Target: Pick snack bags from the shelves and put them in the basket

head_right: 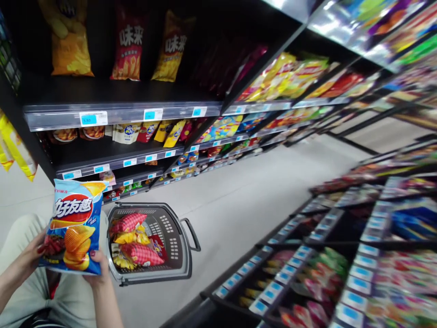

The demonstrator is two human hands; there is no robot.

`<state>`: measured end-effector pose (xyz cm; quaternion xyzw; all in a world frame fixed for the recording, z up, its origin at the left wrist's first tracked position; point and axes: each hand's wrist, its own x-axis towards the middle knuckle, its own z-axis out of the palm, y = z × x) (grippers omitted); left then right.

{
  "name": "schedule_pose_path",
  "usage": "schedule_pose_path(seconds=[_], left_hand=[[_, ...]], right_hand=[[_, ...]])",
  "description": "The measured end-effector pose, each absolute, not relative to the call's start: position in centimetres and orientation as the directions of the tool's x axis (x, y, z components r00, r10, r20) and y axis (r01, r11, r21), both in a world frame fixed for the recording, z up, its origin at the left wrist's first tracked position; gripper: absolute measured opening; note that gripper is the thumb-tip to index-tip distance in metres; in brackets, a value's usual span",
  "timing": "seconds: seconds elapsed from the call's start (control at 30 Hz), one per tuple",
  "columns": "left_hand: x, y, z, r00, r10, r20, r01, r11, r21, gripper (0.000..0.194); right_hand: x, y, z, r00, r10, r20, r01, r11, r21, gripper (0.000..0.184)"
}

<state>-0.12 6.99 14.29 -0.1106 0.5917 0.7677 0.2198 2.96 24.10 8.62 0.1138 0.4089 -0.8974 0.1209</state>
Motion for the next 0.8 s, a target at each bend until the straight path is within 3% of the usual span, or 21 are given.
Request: schedule_pose_path(seconds=[0.07,0.23,0.47,0.63,0.73,0.8], left_hand=[[0.0,7.3,15.0,-0.825,0.234,-0.515,-0.563,-0.26,0.784,0.084],[0.6,8.3,16.0,-0.817,0.218,-0.534,-0.575,-0.366,0.731,0.067],[0.5,8.1,15.4,-0.848,0.191,-0.495,-0.53,-0.314,0.787,0.064],[0.0,8.2,14.1,-0.869,0.291,-0.4,-0.437,-0.071,0.897,0.075],[-0.1,7.6,13.0,-0.87,0.338,-0.358,-0.361,0.056,0.931,0.086],[-0.1,6.6,11.9,-0.868,0.339,-0.363,-0.347,0.108,0.932,0.084]], right_hand=[[3.3,24.1,8.0,-0.944,-0.111,-0.311,0.307,-0.643,-0.702,0.054],[3.0,25.1,7.8,-0.954,-0.066,-0.292,0.27,-0.606,-0.748,0.04],[1.8,26.7,11.5,-0.974,-0.171,-0.151,0.217,-0.497,-0.84,0.055],[1.8,26.7,12.2,-0.981,-0.15,-0.122,0.176,-0.429,-0.886,0.076],[1.9,29.5,8.7,-0.981,-0.026,-0.192,0.193,-0.242,-0.951,0.076],[2.2,32.7,4.8,-0.943,0.197,-0.267,0.264,-0.044,-0.964,0.072]])
